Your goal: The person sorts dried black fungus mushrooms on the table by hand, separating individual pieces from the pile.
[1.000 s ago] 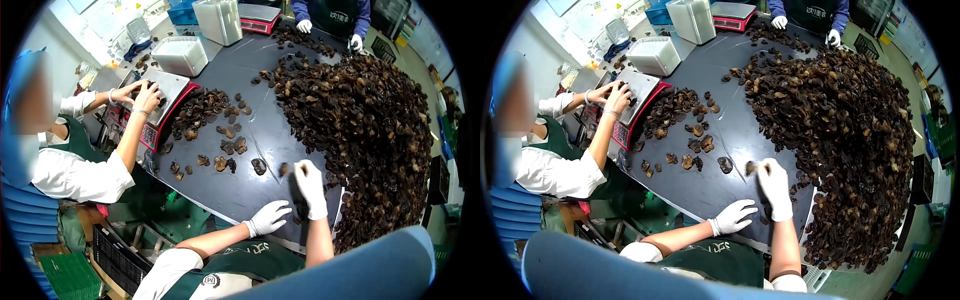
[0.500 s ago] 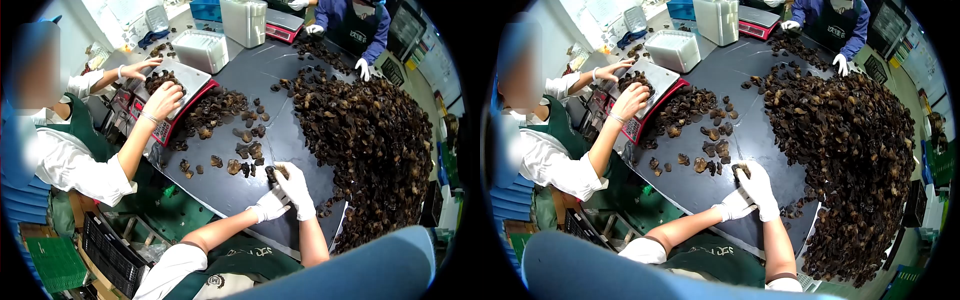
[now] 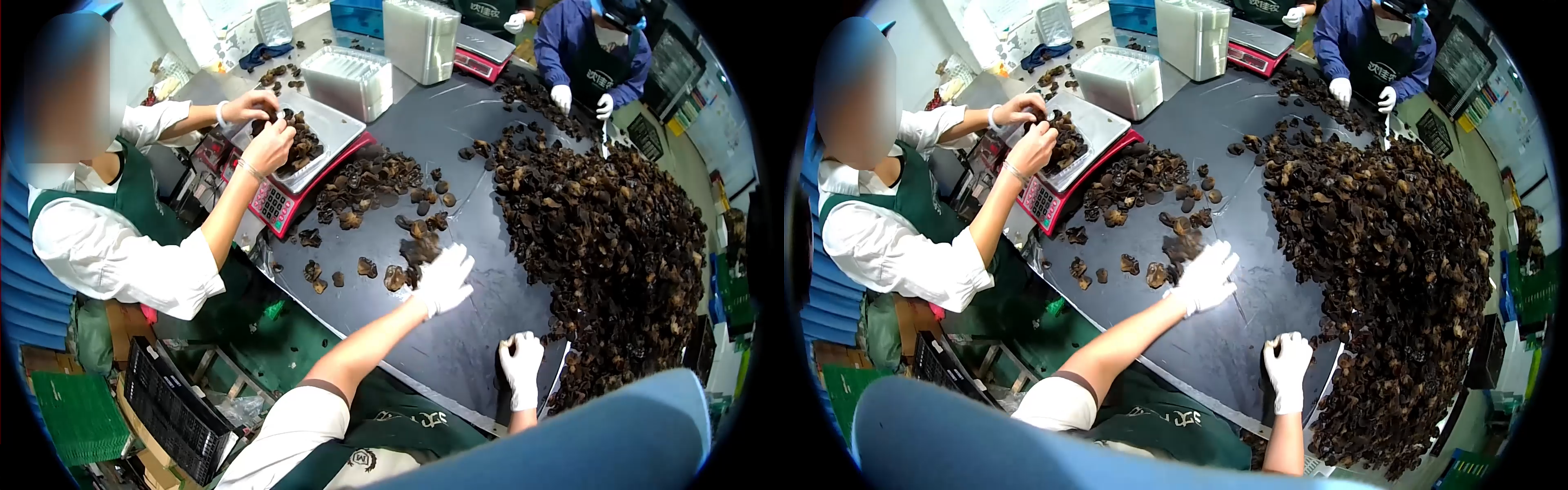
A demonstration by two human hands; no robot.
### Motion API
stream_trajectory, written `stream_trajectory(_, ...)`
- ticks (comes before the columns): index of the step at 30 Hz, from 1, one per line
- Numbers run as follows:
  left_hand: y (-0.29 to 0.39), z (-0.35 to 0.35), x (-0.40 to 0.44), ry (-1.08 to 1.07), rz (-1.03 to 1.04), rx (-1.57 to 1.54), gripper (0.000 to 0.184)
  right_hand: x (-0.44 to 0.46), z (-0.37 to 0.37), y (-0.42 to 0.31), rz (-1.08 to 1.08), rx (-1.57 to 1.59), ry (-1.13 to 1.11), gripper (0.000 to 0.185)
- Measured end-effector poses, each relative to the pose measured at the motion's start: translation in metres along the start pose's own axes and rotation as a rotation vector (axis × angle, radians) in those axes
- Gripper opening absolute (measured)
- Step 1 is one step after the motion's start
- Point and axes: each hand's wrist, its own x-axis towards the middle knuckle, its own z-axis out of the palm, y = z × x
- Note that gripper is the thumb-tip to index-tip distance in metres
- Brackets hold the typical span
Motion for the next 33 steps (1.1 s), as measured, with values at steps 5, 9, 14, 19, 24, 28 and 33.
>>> stream_trajectory(5,-0.033,-0.008,0.003,0.12,-0.038,0.134,0.068,-0.041,-0.039,0.01,-0.078,0.305,0.008,0.017)
stream_trajectory(9,0.017,-0.018,-0.035,-0.085,0.265,0.121,0.088,-0.053,-0.051,0.046,0.224,0.33,0.32,0.015)
stream_trajectory(14,0.07,0.018,-0.057,-0.334,0.449,0.198,0.112,-0.032,-0.012,0.086,0.163,0.312,0.412,0.019)
stream_trajectory(19,0.116,0.041,-0.026,-0.27,0.491,0.164,0.115,0.003,-0.007,0.064,0.088,0.183,0.384,0.022)
stream_trajectory(24,0.155,0.065,-0.062,-0.168,0.699,-0.201,0.105,-0.049,-0.016,0.058,0.049,0.241,0.161,0.012)
stream_trajectory(28,0.223,0.052,-0.11,-0.334,0.773,-0.421,0.089,-0.136,-0.039,0.072,0.122,0.144,-0.025,0.026)
stream_trajectory(33,0.238,0.06,-0.145,-0.581,1.062,-0.667,0.057,-0.211,-0.118,0.082,0.386,0.223,-0.669,0.028)
